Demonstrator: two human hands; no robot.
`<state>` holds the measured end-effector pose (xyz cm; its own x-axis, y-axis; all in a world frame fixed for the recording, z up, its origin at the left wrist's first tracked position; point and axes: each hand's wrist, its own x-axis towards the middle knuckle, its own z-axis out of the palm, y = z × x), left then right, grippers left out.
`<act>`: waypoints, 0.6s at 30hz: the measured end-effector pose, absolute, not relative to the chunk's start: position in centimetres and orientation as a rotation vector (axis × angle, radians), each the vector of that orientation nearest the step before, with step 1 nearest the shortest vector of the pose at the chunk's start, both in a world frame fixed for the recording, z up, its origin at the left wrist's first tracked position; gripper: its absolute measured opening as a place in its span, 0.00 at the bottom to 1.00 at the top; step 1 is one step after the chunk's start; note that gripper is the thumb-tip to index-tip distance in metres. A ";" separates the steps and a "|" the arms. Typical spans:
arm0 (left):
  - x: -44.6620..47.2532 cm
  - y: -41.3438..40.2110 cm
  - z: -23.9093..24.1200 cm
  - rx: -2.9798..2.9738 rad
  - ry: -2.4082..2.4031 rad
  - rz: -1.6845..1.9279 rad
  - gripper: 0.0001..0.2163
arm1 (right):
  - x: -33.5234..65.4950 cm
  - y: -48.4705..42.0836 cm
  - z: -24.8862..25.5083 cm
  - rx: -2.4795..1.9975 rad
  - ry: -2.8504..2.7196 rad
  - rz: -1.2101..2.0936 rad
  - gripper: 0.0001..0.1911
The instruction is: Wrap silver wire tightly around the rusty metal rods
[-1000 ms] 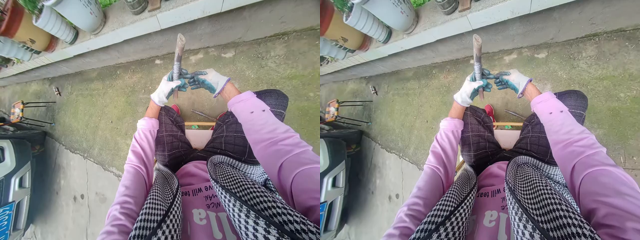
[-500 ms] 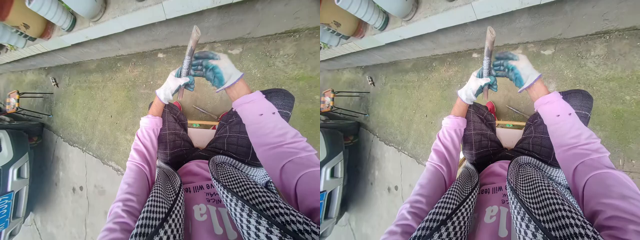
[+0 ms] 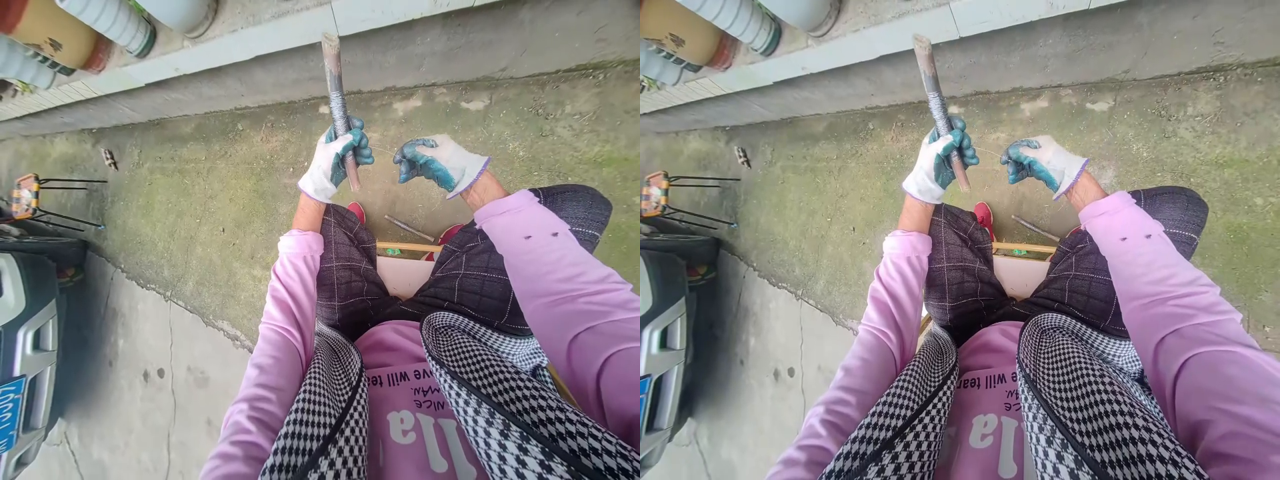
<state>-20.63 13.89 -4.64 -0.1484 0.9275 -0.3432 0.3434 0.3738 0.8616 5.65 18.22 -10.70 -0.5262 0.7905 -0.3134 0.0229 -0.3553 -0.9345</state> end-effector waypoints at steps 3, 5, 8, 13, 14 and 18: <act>-21.1 13.8 -4.5 1.158 1.726 0.773 0.26 | 6.1 18.4 -10.9 -1.041 -1.406 1.940 0.19; -21.2 13.7 -4.2 1.228 1.751 0.700 0.30 | 6.2 18.4 -10.9 -1.026 -1.410 1.961 0.20; -21.2 13.5 -3.9 1.265 1.764 0.654 0.34 | 6.3 18.1 -10.3 -1.034 -1.378 1.975 0.20; -20.9 13.2 -3.8 1.184 1.787 0.717 0.33 | 6.6 18.0 -8.9 -1.009 -1.317 2.073 0.18; -20.8 13.2 -3.8 1.166 1.785 0.723 0.33 | 6.6 18.1 -8.9 -1.004 -1.320 2.092 0.18; -20.9 13.3 -3.9 1.062 1.725 0.738 0.35 | 6.8 18.7 -9.3 -0.989 -1.375 2.113 0.18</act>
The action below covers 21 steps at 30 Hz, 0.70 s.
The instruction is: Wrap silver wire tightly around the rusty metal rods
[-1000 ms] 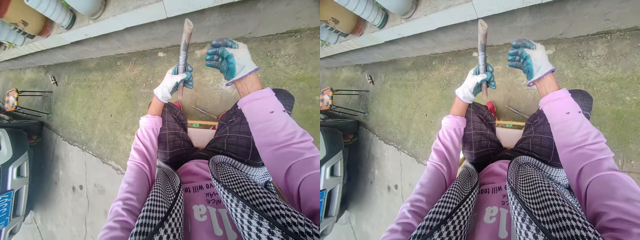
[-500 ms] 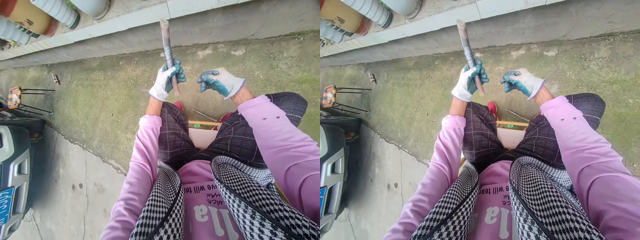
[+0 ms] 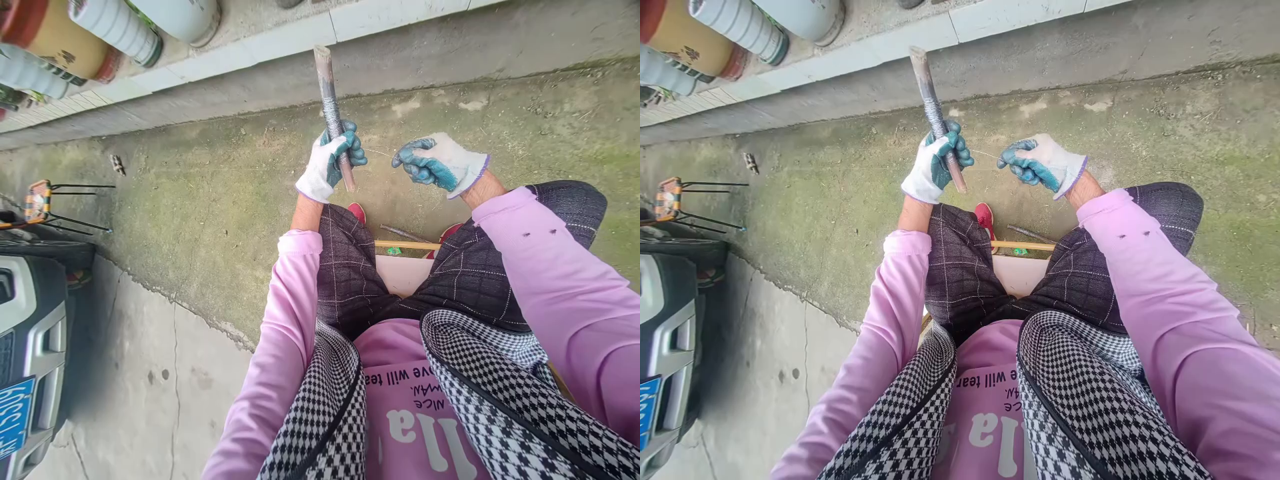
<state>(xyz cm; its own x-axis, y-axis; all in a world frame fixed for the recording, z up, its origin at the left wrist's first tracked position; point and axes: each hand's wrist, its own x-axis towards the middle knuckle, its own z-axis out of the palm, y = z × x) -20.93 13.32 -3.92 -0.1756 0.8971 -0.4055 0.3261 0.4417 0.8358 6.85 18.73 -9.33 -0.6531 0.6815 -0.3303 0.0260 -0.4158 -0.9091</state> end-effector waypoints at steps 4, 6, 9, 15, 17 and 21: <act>-21.3 13.4 -4.3 1.053 1.673 0.752 0.33 | 6.9 18.7 -9.5 -0.971 -1.461 2.169 0.15; -21.3 13.5 -4.5 1.084 1.673 0.777 0.34 | 6.6 18.3 -9.4 -1.024 -1.522 2.128 0.09; -20.9 13.6 -4.6 1.182 1.674 0.775 0.33 | 5.8 17.5 -9.4 -1.209 -1.697 1.899 0.07; -20.5 14.0 -5.4 1.222 1.762 0.707 0.17 | 5.3 17.1 -9.3 -1.403 -1.828 1.600 0.13; -20.7 14.4 -6.2 1.154 1.837 0.794 0.17 | 5.6 17.1 -8.7 -1.439 -1.855 1.569 0.13; -21.3 15.1 -7.7 1.318 2.078 0.601 0.22 | 6.2 16.3 -7.1 -1.397 -2.016 1.473 0.11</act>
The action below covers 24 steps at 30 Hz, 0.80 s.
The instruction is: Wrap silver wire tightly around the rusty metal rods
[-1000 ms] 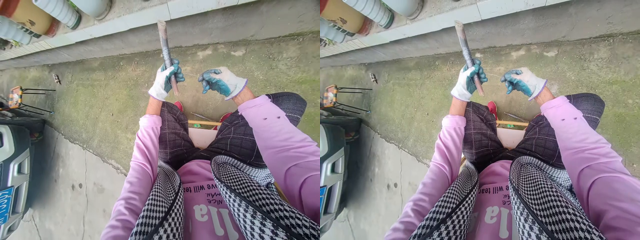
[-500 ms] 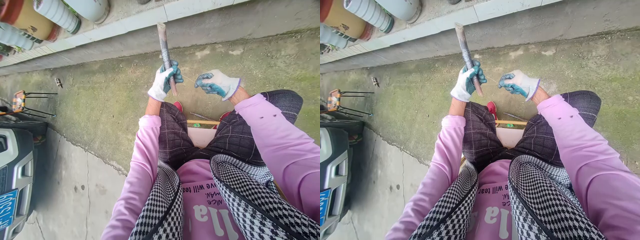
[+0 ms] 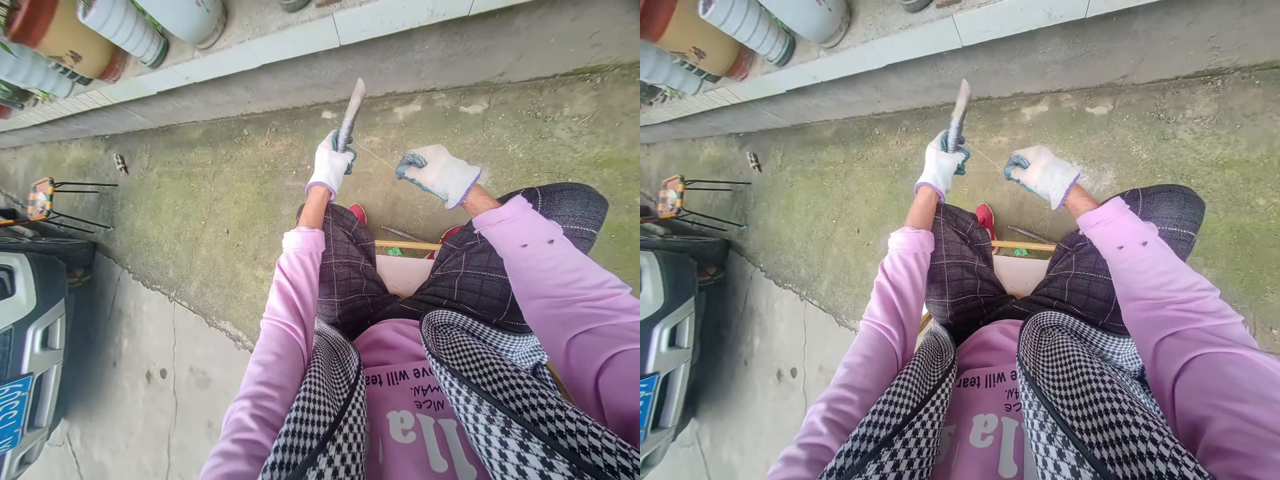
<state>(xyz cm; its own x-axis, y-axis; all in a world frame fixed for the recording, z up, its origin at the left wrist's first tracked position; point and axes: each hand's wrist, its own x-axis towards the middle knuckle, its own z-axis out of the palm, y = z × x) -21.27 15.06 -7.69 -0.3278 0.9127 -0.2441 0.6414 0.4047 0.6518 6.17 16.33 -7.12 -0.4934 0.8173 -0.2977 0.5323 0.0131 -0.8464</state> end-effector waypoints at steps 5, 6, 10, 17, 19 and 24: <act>-20.0 13.8 -8.7 1.770 2.083 -0.030 0.21 | 6.6 15.6 -6.4 -1.392 -2.093 1.354 0.16; -19.4 13.4 -8.9 1.867 2.029 -0.174 0.22 | 6.8 15.8 -6.4 -1.420 -2.102 1.299 0.16; -17.2 12.5 -9.5 2.169 1.707 -0.484 0.24 | 7.3 17.1 -6.3 -1.565 -2.112 1.073 0.20; -16.7 11.8 -7.7 2.244 1.632 -0.419 0.25 | 7.3 19.3 -6.7 -1.764 -2.126 1.044 0.22; -16.9 11.4 -7.1 2.249 1.610 -0.455 0.25 | 7.2 19.4 -7.1 -1.767 -2.158 1.047 0.21; -17.2 11.0 -6.9 2.239 1.579 -0.493 0.27 | 6.7 19.1 -7.8 -1.773 -2.247 1.022 0.27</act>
<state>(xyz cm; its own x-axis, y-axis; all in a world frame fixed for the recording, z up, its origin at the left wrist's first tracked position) -17.18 11.02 -6.89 0.3165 0.8214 -0.4745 0.9454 -0.3138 0.0874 6.74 19.12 -7.83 -0.3159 0.8946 -0.3159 0.8259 0.0954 -0.5558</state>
